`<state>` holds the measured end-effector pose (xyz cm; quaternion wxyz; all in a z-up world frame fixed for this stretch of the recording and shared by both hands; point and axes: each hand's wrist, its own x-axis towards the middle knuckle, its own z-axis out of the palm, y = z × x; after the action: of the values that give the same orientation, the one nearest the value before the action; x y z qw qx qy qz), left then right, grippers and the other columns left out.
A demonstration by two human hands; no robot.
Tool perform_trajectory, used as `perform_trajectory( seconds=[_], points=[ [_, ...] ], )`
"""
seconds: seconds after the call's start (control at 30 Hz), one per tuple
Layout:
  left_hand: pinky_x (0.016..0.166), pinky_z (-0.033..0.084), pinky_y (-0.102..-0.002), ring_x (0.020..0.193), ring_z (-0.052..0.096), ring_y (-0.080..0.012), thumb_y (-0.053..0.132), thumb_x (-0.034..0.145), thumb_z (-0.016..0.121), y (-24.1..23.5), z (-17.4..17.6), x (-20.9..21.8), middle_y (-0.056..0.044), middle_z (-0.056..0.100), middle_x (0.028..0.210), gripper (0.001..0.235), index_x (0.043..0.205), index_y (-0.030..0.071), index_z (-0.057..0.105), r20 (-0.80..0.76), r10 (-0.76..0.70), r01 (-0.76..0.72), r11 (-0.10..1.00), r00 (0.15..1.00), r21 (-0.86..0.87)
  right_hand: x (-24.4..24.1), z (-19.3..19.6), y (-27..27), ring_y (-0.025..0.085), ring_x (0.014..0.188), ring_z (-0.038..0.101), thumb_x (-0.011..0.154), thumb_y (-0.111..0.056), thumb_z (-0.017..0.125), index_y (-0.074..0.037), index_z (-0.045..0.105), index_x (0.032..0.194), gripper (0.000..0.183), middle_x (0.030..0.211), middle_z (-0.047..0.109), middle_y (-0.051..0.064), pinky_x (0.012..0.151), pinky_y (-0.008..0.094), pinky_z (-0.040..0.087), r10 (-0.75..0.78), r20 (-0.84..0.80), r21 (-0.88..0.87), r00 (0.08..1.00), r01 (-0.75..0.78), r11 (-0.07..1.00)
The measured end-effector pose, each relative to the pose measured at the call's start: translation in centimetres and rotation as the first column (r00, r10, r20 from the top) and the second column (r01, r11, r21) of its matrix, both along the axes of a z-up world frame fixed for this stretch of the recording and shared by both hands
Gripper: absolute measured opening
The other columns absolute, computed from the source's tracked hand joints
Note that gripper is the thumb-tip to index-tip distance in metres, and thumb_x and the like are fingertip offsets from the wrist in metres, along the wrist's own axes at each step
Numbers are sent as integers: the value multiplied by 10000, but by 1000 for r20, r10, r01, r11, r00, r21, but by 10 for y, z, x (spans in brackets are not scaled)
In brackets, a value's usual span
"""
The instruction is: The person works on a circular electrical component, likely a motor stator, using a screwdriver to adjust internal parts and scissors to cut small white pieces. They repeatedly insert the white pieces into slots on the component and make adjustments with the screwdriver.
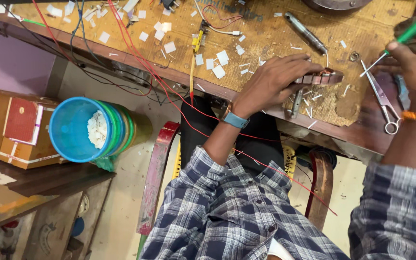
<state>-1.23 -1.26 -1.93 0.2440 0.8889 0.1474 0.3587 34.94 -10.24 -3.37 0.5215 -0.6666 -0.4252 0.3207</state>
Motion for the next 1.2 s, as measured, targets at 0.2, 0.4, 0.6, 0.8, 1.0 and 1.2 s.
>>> perform_trajectory(
  seconds=[0.2, 0.4, 0.6, 0.8, 1.0, 1.2],
  points=[
    [1165, 493, -444, 1410, 564, -286, 117, 817, 723, -11, 1, -12, -26, 646, 1437, 732, 1497, 265, 494, -8, -18, 18, 1000, 1000, 20, -36, 15, -8, 231, 1036, 717, 1047, -95, 677, -6, 571, 1349, 332, 1201, 688, 133, 868, 339, 613, -61, 55, 66, 997, 57, 996],
    [1131, 497, -449, 1363, 614, -259, 211, 930, 768, -12, 8, -17, -32, 652, 1446, 686, 1537, 286, 456, -54, -34, 31, 998, 998, -57, -150, 78, -59, 258, 1188, 668, 876, -55, 734, -2, 635, 1280, 419, 1282, 674, 157, 1031, 340, 552, 228, 342, 80, 912, -270, 960],
    [1122, 494, -436, 1343, 620, -279, 247, 969, 731, -28, 24, -18, -49, 652, 1428, 681, 1577, 263, 426, -177, 55, -91, 975, 983, -204, -184, 93, -41, 271, 1243, 678, 875, 4, 797, -34, 657, 1400, 544, 1401, 676, 169, 1086, 343, 531, 243, 553, 18, 797, -303, 953],
    [1070, 450, -461, 1385, 601, -253, 201, 920, 719, -38, 28, -13, -19, 665, 1422, 555, 1440, 287, 545, -265, 168, -220, 959, 949, -178, -185, 88, -37, 226, 1233, 667, 884, 98, 692, -43, 663, 1363, 500, 1398, 648, 144, 1080, 326, 554, 263, 329, -11, 907, -275, 961],
    [1129, 467, -396, 1429, 561, -179, 142, 903, 749, -54, 7, -1, 54, 639, 1431, 589, 1426, 306, 531, -220, 267, -304, 940, 938, -157, -192, 81, -41, 201, 1147, 642, 828, 166, 583, -37, 626, 1285, 502, 1279, 602, 122, 998, 324, 561, 185, 274, -1, 944, -192, 981],
    [1088, 473, -434, 1386, 547, -259, 376, 812, 825, -38, -1, -9, 5, 622, 1466, 701, 1440, 263, 534, -93, 290, -292, 956, 952, -9, -187, 53, -30, 239, 1240, 609, 1003, 87, 610, 2, 561, 1341, 352, 1351, 583, 156, 1109, 350, 514, 270, 299, 156, 915, -326, 933]
  ],
)
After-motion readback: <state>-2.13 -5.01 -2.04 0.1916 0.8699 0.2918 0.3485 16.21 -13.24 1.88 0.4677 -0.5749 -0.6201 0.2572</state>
